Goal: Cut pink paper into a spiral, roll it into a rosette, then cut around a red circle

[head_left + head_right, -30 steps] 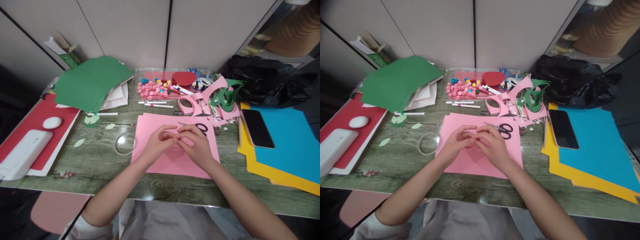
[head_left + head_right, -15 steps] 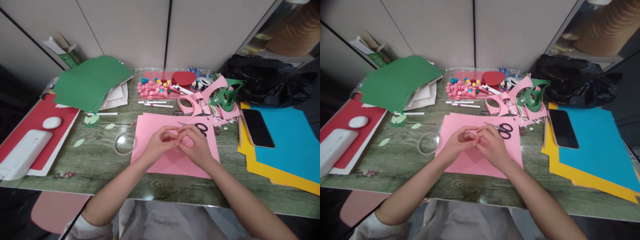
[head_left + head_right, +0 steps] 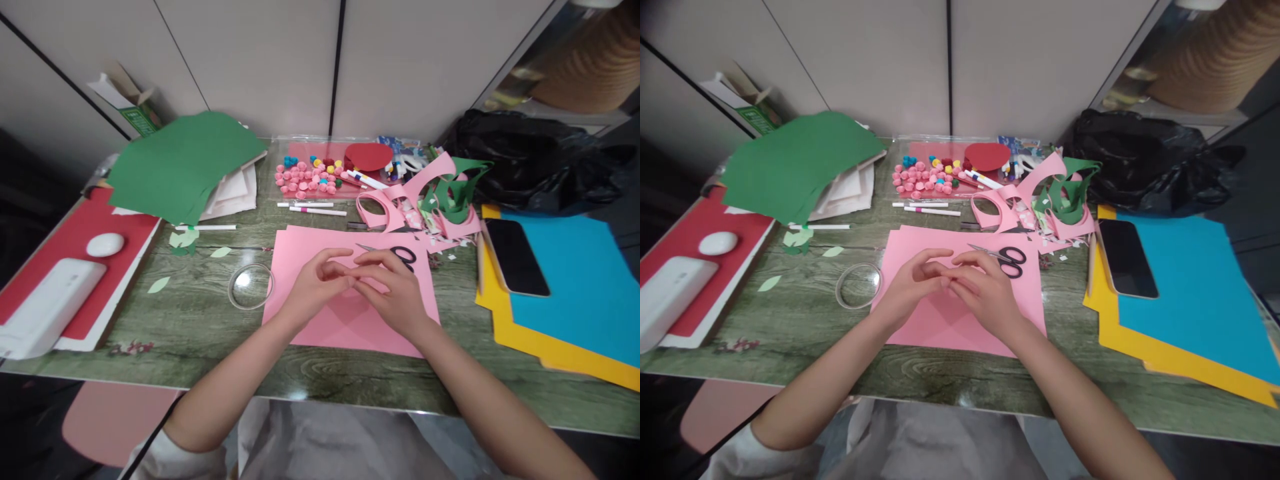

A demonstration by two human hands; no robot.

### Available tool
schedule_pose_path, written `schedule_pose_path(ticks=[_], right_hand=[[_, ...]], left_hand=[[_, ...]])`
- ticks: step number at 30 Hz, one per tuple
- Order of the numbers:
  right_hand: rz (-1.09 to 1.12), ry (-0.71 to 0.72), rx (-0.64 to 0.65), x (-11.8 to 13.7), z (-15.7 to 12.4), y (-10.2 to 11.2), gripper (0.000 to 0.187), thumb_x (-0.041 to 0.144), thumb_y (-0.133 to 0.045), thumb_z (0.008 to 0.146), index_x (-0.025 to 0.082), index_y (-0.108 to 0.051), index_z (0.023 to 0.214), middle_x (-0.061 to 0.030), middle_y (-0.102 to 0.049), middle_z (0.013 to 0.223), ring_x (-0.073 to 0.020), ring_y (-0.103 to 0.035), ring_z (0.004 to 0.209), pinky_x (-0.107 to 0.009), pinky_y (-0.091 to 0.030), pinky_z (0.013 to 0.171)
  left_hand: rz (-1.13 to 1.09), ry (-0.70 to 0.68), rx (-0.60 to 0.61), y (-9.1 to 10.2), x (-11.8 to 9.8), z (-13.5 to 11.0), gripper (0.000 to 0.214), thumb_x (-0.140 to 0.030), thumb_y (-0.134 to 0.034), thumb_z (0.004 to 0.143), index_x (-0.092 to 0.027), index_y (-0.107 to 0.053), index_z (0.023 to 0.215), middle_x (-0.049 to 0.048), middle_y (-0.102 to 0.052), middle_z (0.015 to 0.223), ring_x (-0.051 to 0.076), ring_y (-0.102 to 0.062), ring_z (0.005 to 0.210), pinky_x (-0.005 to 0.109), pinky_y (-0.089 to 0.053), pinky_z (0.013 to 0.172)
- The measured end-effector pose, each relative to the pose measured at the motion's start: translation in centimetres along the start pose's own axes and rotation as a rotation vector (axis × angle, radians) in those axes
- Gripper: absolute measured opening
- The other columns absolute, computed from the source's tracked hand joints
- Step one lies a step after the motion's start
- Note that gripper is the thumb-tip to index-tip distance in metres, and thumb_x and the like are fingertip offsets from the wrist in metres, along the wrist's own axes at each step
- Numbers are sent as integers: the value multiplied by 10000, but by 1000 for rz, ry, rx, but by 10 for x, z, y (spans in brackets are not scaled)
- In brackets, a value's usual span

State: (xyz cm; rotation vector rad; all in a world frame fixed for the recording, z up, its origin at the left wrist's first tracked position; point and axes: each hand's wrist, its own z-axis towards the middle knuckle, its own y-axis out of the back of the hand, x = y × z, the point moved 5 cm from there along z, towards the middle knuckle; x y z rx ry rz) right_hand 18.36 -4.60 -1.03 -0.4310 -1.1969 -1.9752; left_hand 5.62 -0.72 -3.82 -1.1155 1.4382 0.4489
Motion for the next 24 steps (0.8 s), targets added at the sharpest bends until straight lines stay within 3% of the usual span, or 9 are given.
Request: schedule_pose_path(ticks=[4, 13, 24], right_hand=[[9, -34, -38, 1, 1, 2, 71, 169, -642, 780, 239, -632, 769, -34, -587, 896, -199, -578, 887, -380, -483, 769], [45, -77, -19, 1, 3, 1, 147, 128, -639, 733, 219, -538, 678, -18, -572, 878, -193, -573, 854, -375, -481, 755], [2, -24, 2, 2, 2, 2, 123, 177, -611, 798, 264, -654, 873, -39, -595, 916, -200, -582, 904, -405, -488, 815]], left_hand=[[-14, 0, 30, -3, 1, 0, 414, -175, -681, 706, -181, -550, 1098, 22, -665, 796, 138, -608, 770, 288, -452, 770], [-36, 8, 56, -8, 4, 0, 405, -163, -693, 689, -178, -563, 1073, 21, -660, 777, 148, -608, 775, 286, -473, 735], [-106, 35, -15, 1, 5, 2, 426, -177, -707, 683, -192, -567, 1085, 9, -678, 764, 131, -612, 751, 279, -433, 759]])
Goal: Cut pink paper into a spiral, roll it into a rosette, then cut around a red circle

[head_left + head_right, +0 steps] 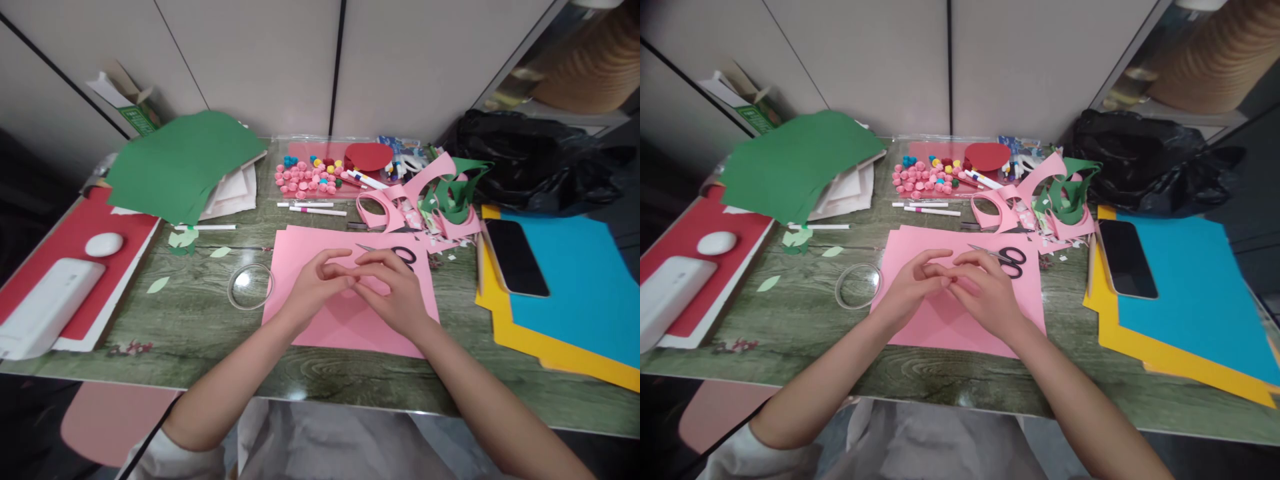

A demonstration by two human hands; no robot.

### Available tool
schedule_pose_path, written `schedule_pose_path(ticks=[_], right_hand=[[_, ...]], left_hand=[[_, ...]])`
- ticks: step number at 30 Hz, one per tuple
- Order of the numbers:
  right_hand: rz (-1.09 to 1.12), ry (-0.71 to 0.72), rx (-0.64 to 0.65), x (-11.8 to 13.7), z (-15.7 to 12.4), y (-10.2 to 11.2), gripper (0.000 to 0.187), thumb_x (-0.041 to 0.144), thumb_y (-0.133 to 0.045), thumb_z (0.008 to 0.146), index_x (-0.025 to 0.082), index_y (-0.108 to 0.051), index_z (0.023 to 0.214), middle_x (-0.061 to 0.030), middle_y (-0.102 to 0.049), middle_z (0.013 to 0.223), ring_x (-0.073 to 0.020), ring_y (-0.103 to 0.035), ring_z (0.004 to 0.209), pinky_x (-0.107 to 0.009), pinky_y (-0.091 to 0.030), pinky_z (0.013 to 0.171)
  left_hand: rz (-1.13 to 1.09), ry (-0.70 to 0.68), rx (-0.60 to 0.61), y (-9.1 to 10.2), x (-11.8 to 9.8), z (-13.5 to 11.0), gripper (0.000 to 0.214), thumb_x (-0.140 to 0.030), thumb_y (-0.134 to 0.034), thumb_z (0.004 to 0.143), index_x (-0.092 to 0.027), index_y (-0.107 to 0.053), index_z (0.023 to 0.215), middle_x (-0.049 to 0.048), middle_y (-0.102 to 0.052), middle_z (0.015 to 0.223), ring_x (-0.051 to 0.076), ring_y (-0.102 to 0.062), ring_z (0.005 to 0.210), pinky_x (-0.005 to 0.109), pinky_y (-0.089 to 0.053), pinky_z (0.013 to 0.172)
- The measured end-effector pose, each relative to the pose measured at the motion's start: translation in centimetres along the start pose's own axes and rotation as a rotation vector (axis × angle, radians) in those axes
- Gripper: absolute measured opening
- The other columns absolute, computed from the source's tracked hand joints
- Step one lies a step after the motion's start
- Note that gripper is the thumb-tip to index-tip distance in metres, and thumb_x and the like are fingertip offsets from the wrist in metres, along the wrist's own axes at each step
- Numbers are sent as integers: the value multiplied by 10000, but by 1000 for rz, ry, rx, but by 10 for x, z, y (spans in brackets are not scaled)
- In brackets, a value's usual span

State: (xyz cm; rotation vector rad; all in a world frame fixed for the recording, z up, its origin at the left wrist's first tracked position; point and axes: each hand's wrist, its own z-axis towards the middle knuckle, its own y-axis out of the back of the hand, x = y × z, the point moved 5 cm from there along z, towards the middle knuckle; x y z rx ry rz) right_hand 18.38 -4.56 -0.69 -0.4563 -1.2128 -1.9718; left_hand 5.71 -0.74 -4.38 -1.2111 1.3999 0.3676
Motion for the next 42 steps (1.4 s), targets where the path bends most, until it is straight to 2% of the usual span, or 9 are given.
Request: schedule_pose_path(ticks=[5, 11, 17, 24, 33, 38, 42], right_hand=[[5, 43, 24, -1, -1, -3, 197, 133, -585, 811, 264, -670, 930, -51, -591, 953, -196, -579, 923, -394, -496, 813], [8, -35, -28, -4, -1, 1, 73, 176, -643, 775, 247, -653, 788, -38, -594, 907, -207, -587, 907, -399, -482, 799], [27, -72, -42, -3, 0, 2, 142, 148, -678, 717, 231, -565, 694, -23, -588, 884, -206, -585, 879, -384, -473, 776], [30, -67, -25, -2, 0, 0, 159, 197, -663, 731, 231, -519, 674, -15, -576, 850, -203, -575, 868, -397, -476, 791], [-7, -13, -28, 0, 0, 0, 139, 188, -652, 750, 228, -527, 702, -21, -574, 850, -199, -577, 850, -405, -479, 789], [-73, 53, -23, 2, -1, 1, 81, 184, -631, 775, 240, -600, 825, -41, -596, 880, -211, -580, 870, -401, -477, 778], [-71, 82, -40, 2, -2, 4, 118, 197, -609, 796, 255, -643, 893, -49, -605, 892, -215, -583, 861, -403, -479, 771]], left_hand=[[40, 3, -4, 0, -1, 0, 417, -175, -691, 696, -185, -558, 1091, 12, -676, 781, 125, -605, 735, 276, -437, 748], [77, -17, 18, -4, -3, -1, 408, -175, -683, 705, -181, -550, 1091, 27, -681, 802, 141, -618, 780, 294, -451, 782], [70, -29, 70, -6, -1, -1, 403, -172, -681, 701, -183, -549, 1082, 33, -668, 804, 161, -612, 807, 307, -470, 764], [67, -37, 71, -6, 0, -1, 382, -172, -685, 695, -191, -573, 1059, 13, -654, 766, 141, -606, 750, 295, -465, 758], [65, -24, 55, -8, -1, -1, 421, -155, -710, 668, -183, -559, 1060, 1, -636, 747, 129, -590, 750, 288, -461, 752], [-22, 0, 25, 0, 0, 1, 443, -174, -724, 660, -185, -570, 1075, 0, -655, 750, 119, -589, 714, 268, -434, 729], [-123, 69, 38, 3, 3, 3, 432, -172, -712, 669, -178, -589, 1084, -16, -635, 694, 103, -569, 660, 259, -408, 711]])
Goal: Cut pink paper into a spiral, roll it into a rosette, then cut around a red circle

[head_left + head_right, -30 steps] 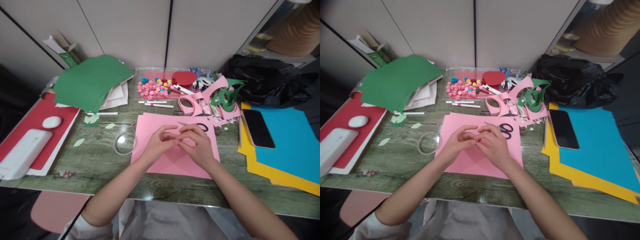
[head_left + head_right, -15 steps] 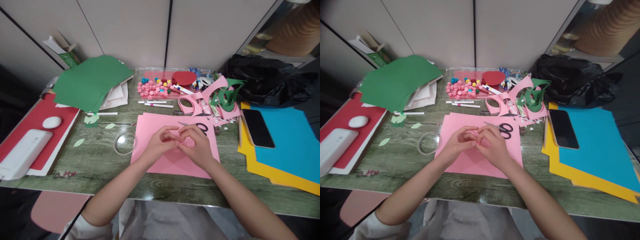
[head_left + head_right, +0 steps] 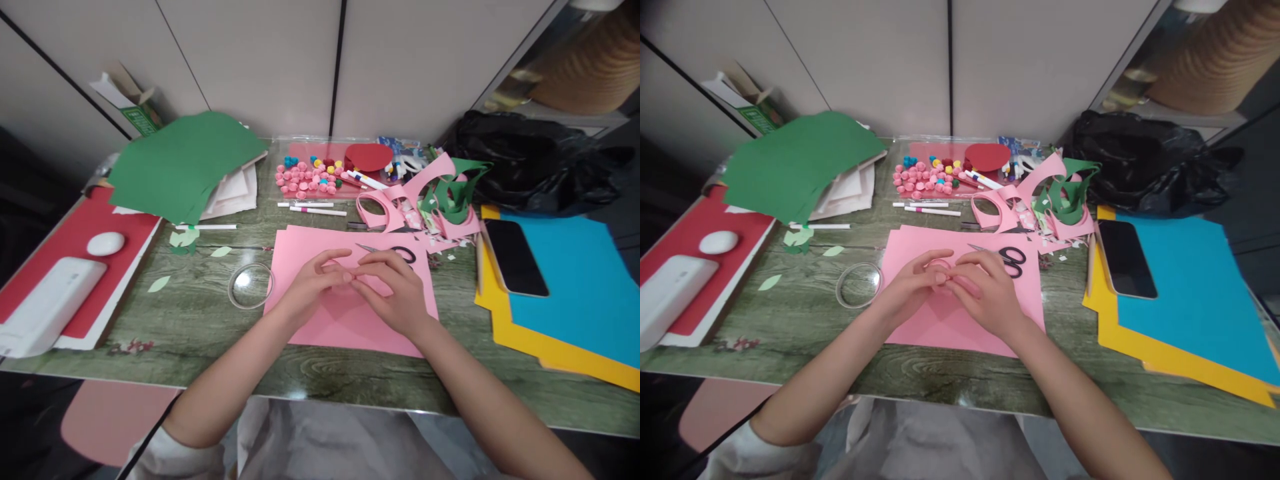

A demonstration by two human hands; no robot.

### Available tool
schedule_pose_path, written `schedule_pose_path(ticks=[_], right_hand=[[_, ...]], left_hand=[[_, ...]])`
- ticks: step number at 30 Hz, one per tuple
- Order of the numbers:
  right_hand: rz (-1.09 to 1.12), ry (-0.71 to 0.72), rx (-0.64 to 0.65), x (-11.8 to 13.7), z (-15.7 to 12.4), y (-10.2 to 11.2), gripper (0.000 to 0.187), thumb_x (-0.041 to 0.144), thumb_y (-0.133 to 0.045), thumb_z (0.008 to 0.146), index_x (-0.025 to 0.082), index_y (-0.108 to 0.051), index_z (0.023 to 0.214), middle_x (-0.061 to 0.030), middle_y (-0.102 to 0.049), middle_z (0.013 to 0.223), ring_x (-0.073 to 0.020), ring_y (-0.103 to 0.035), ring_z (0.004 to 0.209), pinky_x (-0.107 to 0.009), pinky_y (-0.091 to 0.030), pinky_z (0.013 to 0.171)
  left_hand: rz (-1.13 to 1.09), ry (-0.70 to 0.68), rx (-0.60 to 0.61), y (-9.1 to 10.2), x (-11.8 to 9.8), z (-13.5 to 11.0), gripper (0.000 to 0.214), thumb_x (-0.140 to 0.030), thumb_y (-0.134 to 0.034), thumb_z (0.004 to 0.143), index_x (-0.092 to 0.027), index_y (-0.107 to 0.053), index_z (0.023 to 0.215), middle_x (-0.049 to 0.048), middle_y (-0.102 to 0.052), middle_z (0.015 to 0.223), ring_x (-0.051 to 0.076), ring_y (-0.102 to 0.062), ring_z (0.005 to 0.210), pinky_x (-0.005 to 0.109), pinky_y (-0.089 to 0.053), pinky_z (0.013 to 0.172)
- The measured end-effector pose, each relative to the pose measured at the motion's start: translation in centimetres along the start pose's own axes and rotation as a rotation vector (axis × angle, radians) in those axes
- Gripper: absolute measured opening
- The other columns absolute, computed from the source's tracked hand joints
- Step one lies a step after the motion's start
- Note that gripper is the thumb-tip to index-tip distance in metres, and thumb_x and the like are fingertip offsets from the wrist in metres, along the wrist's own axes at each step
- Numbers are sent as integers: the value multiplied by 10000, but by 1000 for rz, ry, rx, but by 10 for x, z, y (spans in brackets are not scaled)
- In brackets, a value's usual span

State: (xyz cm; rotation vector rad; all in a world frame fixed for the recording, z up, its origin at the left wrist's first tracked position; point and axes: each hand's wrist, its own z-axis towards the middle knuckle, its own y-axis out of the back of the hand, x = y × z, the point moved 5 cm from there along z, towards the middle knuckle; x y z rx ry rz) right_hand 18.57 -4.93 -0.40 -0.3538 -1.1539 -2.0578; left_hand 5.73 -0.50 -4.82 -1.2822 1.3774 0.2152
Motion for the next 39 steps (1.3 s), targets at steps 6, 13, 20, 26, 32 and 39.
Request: schedule_pose_path(ticks=[6, 13, 20, 26, 32, 39], right_hand=[[-26, 41, -7, 1, -1, 0, 159, 184, -612, 793, 256, -662, 927, -60, -608, 910, -223, -584, 874, -411, -474, 770], [38, 48, 43, 1, -1, -5, 238, 142, -558, 832, 255, -644, 1022, -64, -609, 969, -205, -579, 934, -402, -484, 824], [62, -55, -33, -1, 1, 0, 106, 158, -636, 772, 246, -647, 829, -38, -605, 901, -202, -589, 890, -385, -488, 804], [84, -96, -10, -2, 2, -2, 122, 147, -662, 736, 227, -570, 737, -25, -591, 878, -196, -580, 876, -367, -482, 775], [47, -44, -1, 0, 2, -1, 92, 179, -641, 769, 234, -573, 798, -35, -589, 890, -199, -578, 878, -379, -480, 777], [-71, 101, -46, 1, -4, 1, 155, 158, -625, 769, 238, -611, 901, -59, -594, 911, -216, -572, 846, -407, -464, 736]], left_hand=[[66, -38, 16, 0, -2, 1, 427, -177, -711, 678, -173, -580, 1085, -11, -637, 706, 95, -556, 645, 255, -404, 699], [116, -55, 23, 1, -4, 0, 420, -200, -709, 692, -183, -573, 1089, -5, -650, 743, 90, -561, 642, 253, -415, 698], [83, -48, 54, -5, -1, 0, 424, -175, -726, 670, -185, -584, 1069, 11, -671, 795, 127, -601, 769, 291, -424, 790], [84, -49, 58, -7, 0, -1, 415, -151, -733, 654, -185, -593, 1043, -7, -657, 754, 129, -600, 749, 297, -431, 779], [51, -43, 42, -5, 0, -2, 440, -144, -734, 660, -182, -576, 1068, -6, -659, 765, 110, -590, 727, 271, -432, 753], [13, -20, 37, -3, -1, -1, 463, -139, -730, 656, -177, -568, 1088, -7, -662, 766, 90, -576, 652, 253, -426, 704]])
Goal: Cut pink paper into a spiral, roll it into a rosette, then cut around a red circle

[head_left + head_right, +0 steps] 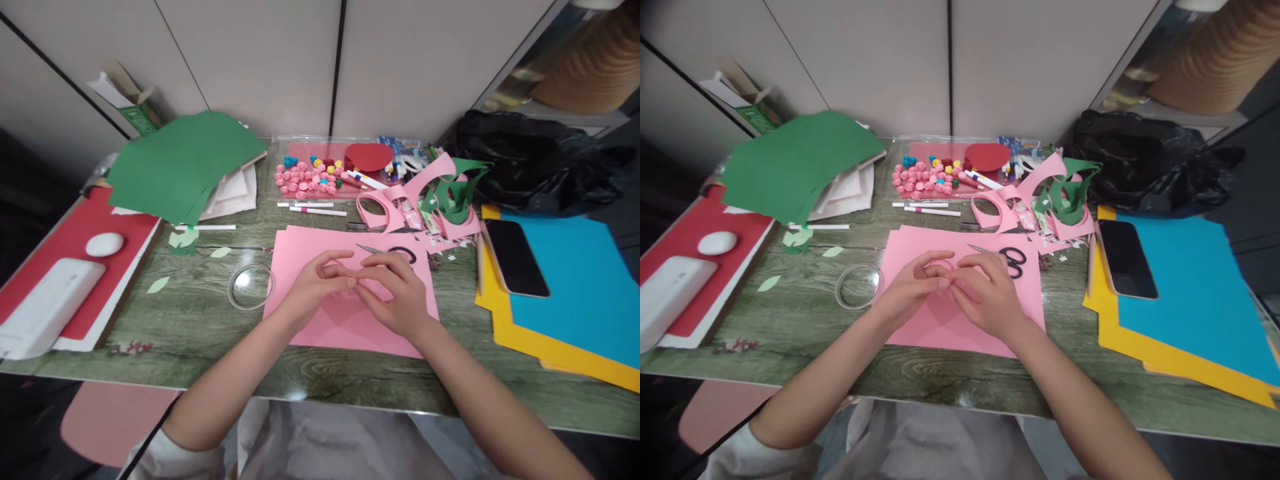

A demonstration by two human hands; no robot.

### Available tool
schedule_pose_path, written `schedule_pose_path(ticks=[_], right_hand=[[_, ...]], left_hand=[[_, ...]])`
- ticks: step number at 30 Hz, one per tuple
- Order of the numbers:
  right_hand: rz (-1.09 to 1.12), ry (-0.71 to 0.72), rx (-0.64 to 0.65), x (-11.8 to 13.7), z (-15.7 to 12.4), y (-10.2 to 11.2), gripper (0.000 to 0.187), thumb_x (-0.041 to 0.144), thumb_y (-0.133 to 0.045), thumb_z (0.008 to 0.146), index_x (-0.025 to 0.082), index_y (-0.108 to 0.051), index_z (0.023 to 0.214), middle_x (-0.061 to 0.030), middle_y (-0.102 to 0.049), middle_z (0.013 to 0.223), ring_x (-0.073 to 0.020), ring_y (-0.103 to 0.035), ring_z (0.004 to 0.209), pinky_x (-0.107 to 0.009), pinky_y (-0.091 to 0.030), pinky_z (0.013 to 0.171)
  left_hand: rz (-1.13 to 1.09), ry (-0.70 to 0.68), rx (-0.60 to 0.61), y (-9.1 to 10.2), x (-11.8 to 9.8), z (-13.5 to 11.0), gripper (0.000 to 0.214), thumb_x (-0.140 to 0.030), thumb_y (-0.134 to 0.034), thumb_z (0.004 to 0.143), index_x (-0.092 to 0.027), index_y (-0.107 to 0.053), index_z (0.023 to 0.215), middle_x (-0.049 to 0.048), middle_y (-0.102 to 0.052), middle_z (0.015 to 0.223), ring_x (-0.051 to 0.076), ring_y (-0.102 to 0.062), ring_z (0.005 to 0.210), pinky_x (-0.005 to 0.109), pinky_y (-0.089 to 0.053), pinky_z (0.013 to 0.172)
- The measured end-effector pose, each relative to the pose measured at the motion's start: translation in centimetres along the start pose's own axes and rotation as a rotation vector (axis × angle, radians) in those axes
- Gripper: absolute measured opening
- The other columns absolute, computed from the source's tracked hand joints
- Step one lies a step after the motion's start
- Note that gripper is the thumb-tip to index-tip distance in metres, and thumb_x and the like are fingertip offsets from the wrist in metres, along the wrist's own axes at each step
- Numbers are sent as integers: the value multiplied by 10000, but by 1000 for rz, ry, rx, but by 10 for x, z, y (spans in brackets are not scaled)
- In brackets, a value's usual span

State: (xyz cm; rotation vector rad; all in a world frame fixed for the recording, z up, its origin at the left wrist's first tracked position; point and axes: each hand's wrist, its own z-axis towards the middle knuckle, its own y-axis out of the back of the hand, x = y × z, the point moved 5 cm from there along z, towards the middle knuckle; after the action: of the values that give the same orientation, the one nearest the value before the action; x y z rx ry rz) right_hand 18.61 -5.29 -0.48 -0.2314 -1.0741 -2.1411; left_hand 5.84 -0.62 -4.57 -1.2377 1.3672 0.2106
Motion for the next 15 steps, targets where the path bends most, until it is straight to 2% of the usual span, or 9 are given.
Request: schedule_pose_path(ticks=[6, 10, 15], right_hand=[[72, 30, 28, 2, 1, -1, 226, 125, -606, 788, 247, -635, 976, -65, -596, 947, -205, -575, 863, -400, -482, 748], [147, -4, 82, 2, 3, -4, 253, 121, -566, 823, 270, -644, 1011, -59, -598, 975, -195, -582, 904, -392, -499, 781], [138, -86, 46, -1, 4, -3, 161, 159, -606, 805, 277, -655, 904, -38, -602, 927, -194, -585, 882, -402, -503, 785]], left_hand=[[54, -17, 19, 1, -1, 0, 439, -136, -714, 667, -176, -574, 1081, -16, -644, 729, 92, -573, 649, 258, -425, 711], [97, -18, 4, 0, -3, 0, 441, -140, -714, 662, -179, -575, 1078, -14, -644, 737, 102, -581, 682, 265, -425, 730], [112, -24, -5, -3, -3, -1, 402, -148, -699, 687, -180, -575, 1068, -3, -649, 769, 113, -586, 751, 273, -424, 777]])
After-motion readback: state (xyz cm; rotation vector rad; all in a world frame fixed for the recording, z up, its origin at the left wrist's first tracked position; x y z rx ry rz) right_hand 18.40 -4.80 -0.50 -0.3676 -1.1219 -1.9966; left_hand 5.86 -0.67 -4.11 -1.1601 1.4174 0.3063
